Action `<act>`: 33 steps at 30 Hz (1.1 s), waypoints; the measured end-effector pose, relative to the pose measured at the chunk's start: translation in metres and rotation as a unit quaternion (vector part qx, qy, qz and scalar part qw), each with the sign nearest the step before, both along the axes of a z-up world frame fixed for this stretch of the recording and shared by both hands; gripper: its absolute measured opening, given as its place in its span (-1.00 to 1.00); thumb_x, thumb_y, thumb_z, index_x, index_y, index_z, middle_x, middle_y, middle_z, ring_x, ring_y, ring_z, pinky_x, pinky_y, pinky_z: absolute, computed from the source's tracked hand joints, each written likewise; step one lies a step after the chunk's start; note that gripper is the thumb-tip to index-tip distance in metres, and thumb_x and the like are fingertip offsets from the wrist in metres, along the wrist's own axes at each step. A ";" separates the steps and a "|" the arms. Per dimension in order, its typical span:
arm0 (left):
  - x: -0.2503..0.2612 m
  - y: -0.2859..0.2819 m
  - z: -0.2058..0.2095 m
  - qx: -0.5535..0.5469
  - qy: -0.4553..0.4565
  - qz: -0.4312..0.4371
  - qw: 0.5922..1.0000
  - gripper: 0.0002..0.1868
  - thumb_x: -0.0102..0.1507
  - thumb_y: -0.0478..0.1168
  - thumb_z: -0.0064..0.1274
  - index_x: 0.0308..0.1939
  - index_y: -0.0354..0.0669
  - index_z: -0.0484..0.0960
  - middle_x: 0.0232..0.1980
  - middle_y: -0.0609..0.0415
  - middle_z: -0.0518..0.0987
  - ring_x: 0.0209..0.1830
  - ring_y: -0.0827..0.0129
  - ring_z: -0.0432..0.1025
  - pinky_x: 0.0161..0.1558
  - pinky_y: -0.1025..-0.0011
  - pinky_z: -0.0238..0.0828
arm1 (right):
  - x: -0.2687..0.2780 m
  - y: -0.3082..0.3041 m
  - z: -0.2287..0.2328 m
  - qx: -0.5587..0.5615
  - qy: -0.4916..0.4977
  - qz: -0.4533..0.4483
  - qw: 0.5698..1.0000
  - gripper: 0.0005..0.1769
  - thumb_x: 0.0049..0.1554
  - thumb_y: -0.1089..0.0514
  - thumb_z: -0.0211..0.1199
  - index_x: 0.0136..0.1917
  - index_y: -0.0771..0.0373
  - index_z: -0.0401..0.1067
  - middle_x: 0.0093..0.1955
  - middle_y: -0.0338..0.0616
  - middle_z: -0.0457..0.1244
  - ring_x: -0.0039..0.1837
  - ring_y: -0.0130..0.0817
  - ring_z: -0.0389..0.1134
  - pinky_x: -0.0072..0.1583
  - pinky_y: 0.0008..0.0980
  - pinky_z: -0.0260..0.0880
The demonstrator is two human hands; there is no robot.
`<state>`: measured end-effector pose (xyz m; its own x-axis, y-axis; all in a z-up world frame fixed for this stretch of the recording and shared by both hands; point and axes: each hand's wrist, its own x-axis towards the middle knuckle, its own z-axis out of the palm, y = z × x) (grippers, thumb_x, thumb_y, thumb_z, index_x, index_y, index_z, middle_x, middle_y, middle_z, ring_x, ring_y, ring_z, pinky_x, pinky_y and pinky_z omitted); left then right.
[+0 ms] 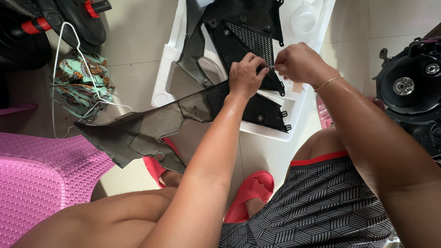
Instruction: The person handles motorcycle body panels and a black plastic part, then uses a screwdriver to fasten screws into the part while working in a cluttered indoor space.
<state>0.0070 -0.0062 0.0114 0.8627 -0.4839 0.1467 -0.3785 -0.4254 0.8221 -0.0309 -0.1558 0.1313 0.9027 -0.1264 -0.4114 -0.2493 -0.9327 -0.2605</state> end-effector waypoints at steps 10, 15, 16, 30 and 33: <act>0.015 -0.002 0.007 -0.024 0.025 0.016 0.999 -0.71 0.18 -0.16 0.20 -0.01 -0.03 0.67 0.02 0.16 0.59 0.05 0.24 0.52 0.13 0.27 0.44 | 0.005 -0.025 -0.011 0.001 -0.179 -0.063 0.982 -0.75 0.34 0.07 0.18 0.01 0.30 0.52 -0.19 -0.02 0.43 -0.14 -0.17 0.46 0.03 -0.20 0.42; 0.037 -0.020 0.010 -0.010 -0.091 0.073 0.993 -0.62 0.15 -0.12 0.26 0.03 -0.08 0.65 0.06 0.11 0.55 0.17 0.18 0.40 0.17 0.23 0.40 | 0.020 -0.039 -0.008 0.047 -0.204 -0.109 0.972 -0.80 0.33 0.14 0.24 0.02 0.35 0.54 -0.27 -0.02 0.39 -0.34 -0.36 0.41 -0.19 -0.35 0.41; 0.043 -0.026 0.012 -0.004 -0.102 0.074 0.992 -0.59 0.13 -0.09 0.28 0.04 -0.08 0.65 0.06 0.12 0.54 0.17 0.18 0.39 0.15 0.20 0.39 | 0.025 -0.042 -0.006 0.087 -0.194 -0.141 0.967 -0.80 0.32 0.15 0.24 0.01 0.35 0.53 -0.29 -0.05 0.37 -0.34 -0.39 0.40 -0.23 -0.38 0.41; 0.074 0.024 0.006 0.051 -0.080 0.234 0.968 -0.59 0.12 -0.12 0.31 0.02 -0.12 0.64 0.05 0.06 0.51 0.12 0.06 0.42 0.10 0.09 0.41 | 0.051 -0.006 0.000 0.074 -0.214 -0.015 0.974 -0.86 0.26 0.16 0.30 0.02 0.27 0.57 -0.30 -0.02 0.34 -0.31 -0.21 0.36 -0.17 -0.22 0.36; 0.092 0.030 0.005 0.025 -0.044 0.223 0.974 -0.67 0.09 -0.15 0.29 -0.08 -0.07 0.69 0.00 0.07 0.54 0.07 0.05 0.45 -0.05 0.12 0.46 | 0.091 0.012 -0.013 0.007 -0.293 0.160 0.943 -0.89 0.20 0.21 0.27 -0.08 0.25 0.59 -0.21 0.01 0.39 -0.14 -0.02 0.43 -0.01 -0.13 0.43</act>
<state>0.0988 0.0235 0.0166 0.9737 -0.0734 0.2155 -0.2155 -0.6025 0.7685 0.0603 -0.1435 0.1187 0.9665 0.1929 0.1695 0.2347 -0.9315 -0.2780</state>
